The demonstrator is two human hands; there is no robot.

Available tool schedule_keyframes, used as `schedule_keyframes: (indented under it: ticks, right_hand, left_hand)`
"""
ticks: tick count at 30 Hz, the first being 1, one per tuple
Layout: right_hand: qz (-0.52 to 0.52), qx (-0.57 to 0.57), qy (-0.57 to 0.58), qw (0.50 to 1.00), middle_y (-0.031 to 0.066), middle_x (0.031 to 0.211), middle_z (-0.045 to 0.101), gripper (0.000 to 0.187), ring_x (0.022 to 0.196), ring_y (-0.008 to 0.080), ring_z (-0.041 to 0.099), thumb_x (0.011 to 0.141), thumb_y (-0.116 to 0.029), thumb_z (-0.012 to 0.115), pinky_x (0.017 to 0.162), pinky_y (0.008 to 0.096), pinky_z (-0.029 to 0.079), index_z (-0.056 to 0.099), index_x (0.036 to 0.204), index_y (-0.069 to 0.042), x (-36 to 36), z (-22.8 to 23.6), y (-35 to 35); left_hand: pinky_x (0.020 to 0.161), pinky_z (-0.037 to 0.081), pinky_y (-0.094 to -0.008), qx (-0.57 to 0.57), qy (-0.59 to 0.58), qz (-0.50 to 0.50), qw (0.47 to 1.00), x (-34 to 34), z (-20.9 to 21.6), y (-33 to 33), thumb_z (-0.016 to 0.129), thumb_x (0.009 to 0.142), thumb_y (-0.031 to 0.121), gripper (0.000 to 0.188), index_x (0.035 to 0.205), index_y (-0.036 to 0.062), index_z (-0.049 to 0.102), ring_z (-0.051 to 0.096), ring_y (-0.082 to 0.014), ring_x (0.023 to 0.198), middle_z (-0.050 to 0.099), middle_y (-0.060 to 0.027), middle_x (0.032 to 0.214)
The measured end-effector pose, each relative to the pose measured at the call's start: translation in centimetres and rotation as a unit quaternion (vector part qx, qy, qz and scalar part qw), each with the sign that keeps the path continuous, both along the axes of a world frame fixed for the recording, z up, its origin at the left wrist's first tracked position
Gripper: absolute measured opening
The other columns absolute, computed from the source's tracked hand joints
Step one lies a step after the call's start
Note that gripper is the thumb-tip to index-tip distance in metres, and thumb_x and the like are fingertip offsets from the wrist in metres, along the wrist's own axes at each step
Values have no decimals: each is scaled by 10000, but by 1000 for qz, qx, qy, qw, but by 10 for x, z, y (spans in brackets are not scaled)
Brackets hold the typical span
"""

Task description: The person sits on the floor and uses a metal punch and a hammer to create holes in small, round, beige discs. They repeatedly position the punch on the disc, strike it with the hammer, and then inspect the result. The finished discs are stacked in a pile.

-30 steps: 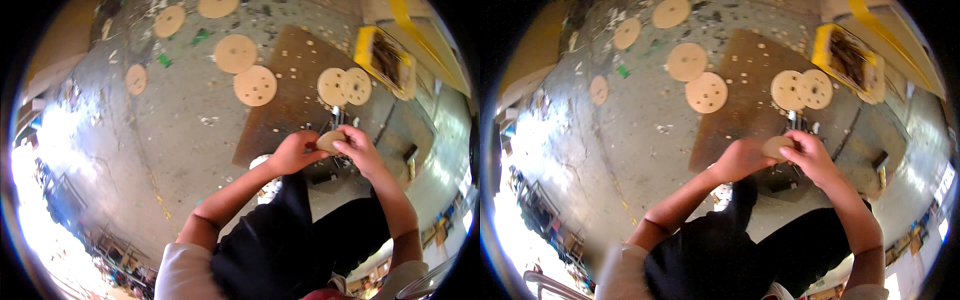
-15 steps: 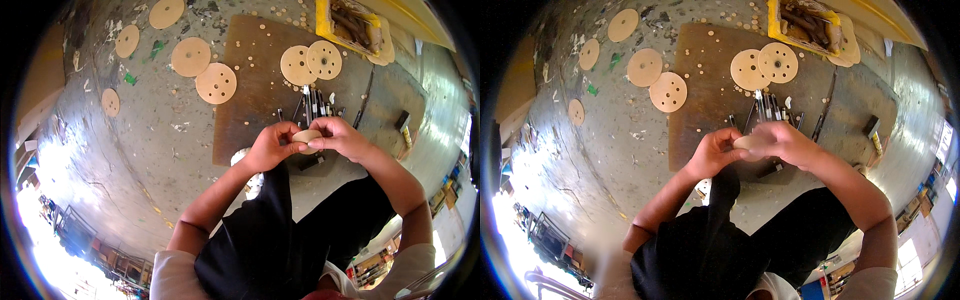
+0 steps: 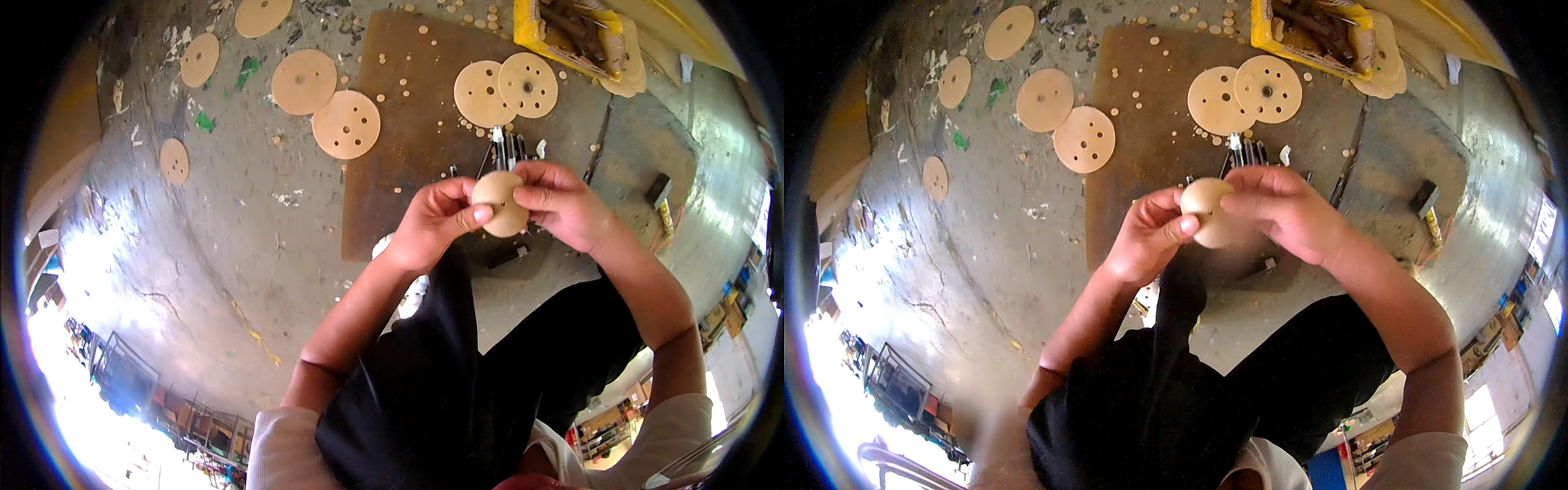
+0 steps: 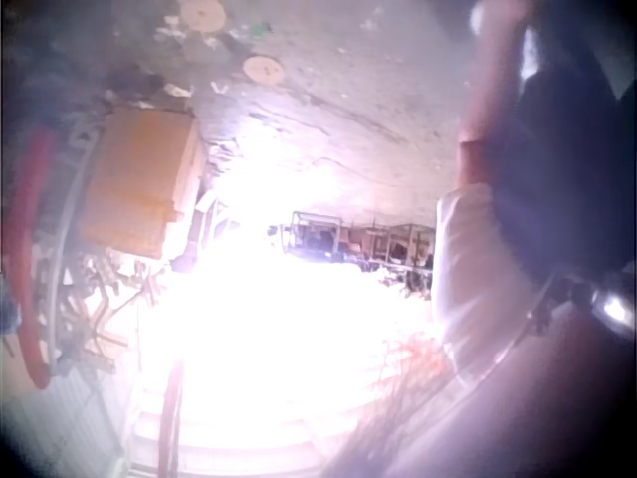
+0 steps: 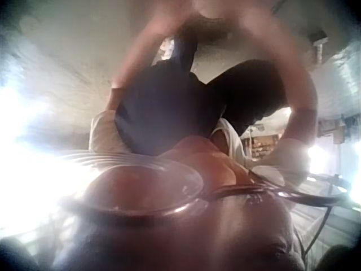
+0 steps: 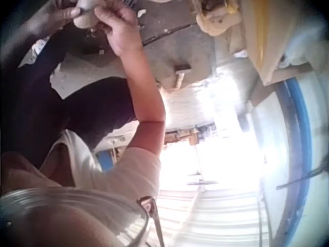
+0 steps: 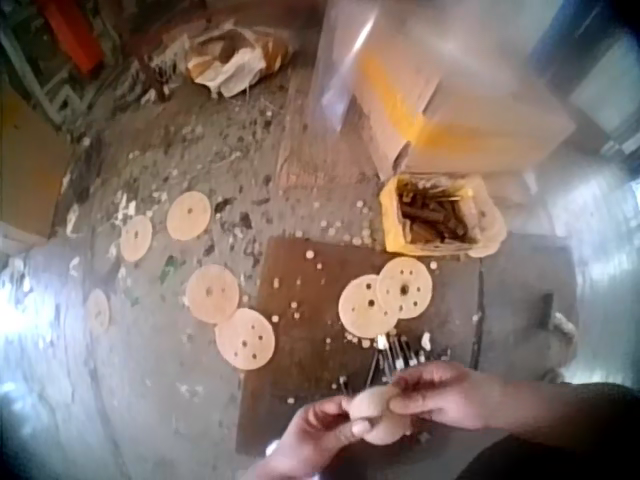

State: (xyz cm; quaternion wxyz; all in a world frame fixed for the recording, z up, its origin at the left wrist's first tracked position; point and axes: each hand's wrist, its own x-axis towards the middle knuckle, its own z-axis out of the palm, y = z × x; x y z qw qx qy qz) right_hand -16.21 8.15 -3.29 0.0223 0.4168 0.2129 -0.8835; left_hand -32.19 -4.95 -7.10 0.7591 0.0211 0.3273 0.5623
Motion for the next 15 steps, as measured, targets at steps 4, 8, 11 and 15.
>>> schedule_keyframes:
  ticks: [4,8,11,15]
  right_hand:
    - [34,65,0,997,-6,819,572,102,757,77,549,859,-134,625,671,225,443,567,893,-58,-12,6,12]
    - [51,124,-13,991,-8,789,560,129,713,68,526,858,-154,632,644,217,434,558,872,-50,-15,6,11]
    - [74,182,-14,980,-11,771,553,141,701,65,514,857,-165,635,635,221,429,550,854,-52,-17,3,10]
    - [64,227,-33,971,-17,751,545,133,678,55,499,858,-149,633,608,208,415,539,833,-58,-20,3,10]
  left_hand:
    - [785,423,-251,-15,-49,15,999,-3,-7,-4,634,866,160,211,1028,26,613,542,-93,847,625,-17,938]
    - [798,422,-254,-29,-76,23,996,-4,-4,-5,613,880,152,222,1062,26,602,553,-97,881,627,-24,975]
    - [740,418,-215,-45,-86,31,995,-6,0,-1,611,882,149,217,1061,27,599,546,-66,831,626,-6,948]
    - [734,422,-215,-55,-83,37,994,-5,-1,2,614,881,154,252,1092,21,583,550,-68,846,624,-13,976]
